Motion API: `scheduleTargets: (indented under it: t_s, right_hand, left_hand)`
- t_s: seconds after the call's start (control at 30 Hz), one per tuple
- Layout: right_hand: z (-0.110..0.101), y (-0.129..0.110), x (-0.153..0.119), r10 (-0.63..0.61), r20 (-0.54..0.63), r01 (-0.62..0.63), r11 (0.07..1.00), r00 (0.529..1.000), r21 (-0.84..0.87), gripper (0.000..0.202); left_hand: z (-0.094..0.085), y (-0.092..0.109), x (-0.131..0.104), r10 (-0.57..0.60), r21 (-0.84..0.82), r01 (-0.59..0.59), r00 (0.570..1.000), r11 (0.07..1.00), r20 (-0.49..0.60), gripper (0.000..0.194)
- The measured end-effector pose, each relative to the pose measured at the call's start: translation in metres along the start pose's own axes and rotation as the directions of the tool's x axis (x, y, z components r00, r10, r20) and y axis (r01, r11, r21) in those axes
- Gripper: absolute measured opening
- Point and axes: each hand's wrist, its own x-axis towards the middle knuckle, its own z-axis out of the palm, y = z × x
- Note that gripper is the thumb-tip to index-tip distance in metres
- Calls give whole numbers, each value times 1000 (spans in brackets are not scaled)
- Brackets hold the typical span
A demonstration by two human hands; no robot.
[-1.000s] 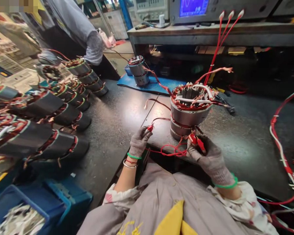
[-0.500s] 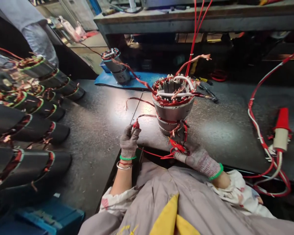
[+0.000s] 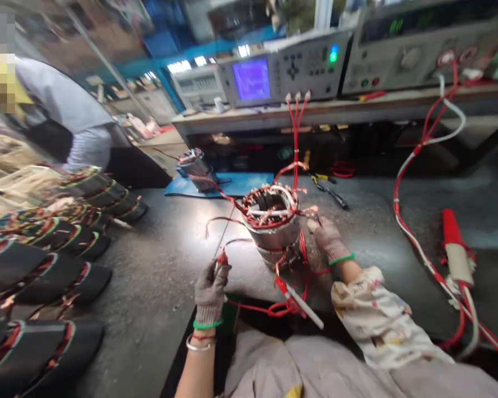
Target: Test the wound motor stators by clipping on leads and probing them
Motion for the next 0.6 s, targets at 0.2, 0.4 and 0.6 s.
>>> scheduleTargets:
  t_s: [0.2, 0.4, 0.6]
  right_hand:
    - [6, 10, 6, -76, -22, 77, 993, 997, 85, 44]
    - [9, 14, 7, -73, -43, 77, 991, 996, 113, 40]
    - [9, 16, 8, -78, -32, 81, 991, 996, 110, 41]
  left_hand:
    - [6, 5, 8, -107, -146, 97, 992, 985, -60, 70]
    - [4, -4, 11, -157, -207, 137, 984, 969, -80, 79]
    - [5, -2, 9, -134, -176, 120, 989, 977, -66, 78]
